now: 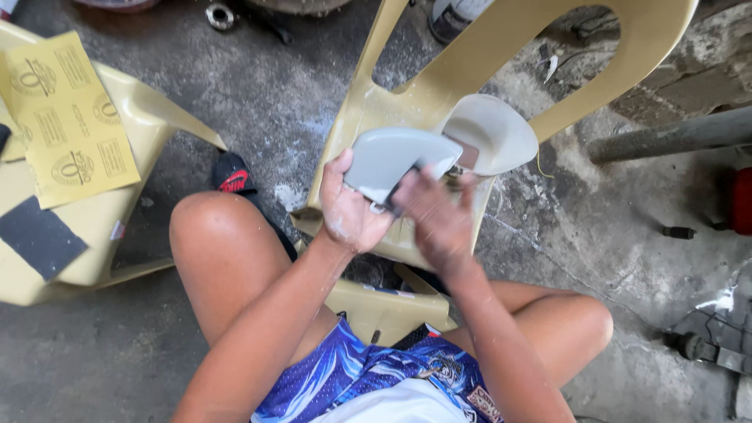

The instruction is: The person sits cross-legged on a plastic chair and sands a white plastic part using a sanding block. They repeatedly dip the sanding block into a bucket of water and continue sanding the surface of the part.

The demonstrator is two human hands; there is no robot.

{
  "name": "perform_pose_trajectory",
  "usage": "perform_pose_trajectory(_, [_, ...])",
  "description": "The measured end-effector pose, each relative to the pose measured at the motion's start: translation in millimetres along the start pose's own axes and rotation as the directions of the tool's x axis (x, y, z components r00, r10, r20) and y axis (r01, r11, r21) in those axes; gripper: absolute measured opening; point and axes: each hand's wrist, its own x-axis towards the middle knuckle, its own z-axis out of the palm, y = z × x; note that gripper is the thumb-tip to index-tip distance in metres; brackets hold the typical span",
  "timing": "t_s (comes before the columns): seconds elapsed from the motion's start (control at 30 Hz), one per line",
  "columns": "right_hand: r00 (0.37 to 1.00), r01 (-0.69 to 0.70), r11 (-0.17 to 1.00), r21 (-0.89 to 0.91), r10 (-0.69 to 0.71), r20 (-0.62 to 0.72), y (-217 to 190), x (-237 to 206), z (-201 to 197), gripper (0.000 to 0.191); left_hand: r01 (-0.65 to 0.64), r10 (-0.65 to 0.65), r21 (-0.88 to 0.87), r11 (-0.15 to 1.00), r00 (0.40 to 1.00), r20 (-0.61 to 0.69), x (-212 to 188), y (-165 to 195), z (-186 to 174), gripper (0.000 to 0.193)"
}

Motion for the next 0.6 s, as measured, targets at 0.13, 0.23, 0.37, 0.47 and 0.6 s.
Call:
perform_pose_trajectory(0.13, [0.974, -0.216, 0.976, -0.016, 0.214, -0.078, 0.5, 4.9, -6.1, 0.053, -0.001, 0.010, -0.091, 0.996, 0.995, 0.100, 2.5, -0.9, -3.5, 0.063])
perform_pose_trajectory(0.23, [0.999, -0.041, 0.999, 0.024, 0.040, 0.020, -3.1, 5.9, -8.3, 0.053, -0.029, 0.028, 0.032, 0.999, 0.999, 0.046, 3.0, -0.8, -2.2, 0.065])
perform_pose_trajectory(0.37, [0.938, -0.304, 0.947, 0.104, 0.317, -0.143, -10.0, 4.4, -8.9, 0.049, -0.005, 0.005, 0.012, 1.000, 0.999, -0.042, 0.6, 0.5, 2.9, 0.066])
perform_pose_trajectory(0.47, [0.989, -0.146, 0.989, -0.007, 0.146, -0.039, -13.8, 3.4, -7.7, 0.053, -0.032, 0.032, 0.039, 0.999, 0.999, 0.011, -0.4, 1.3, 5.5, 0.066])
perform_pose_trajectory(0.6, [0.995, -0.098, 0.992, 0.075, 0.099, -0.006, -10.4, 2.2, -7.0, 0.052, -0.028, 0.028, 0.038, 0.999, 0.999, -0.015, 0.5, 0.3, 4.3, 0.067])
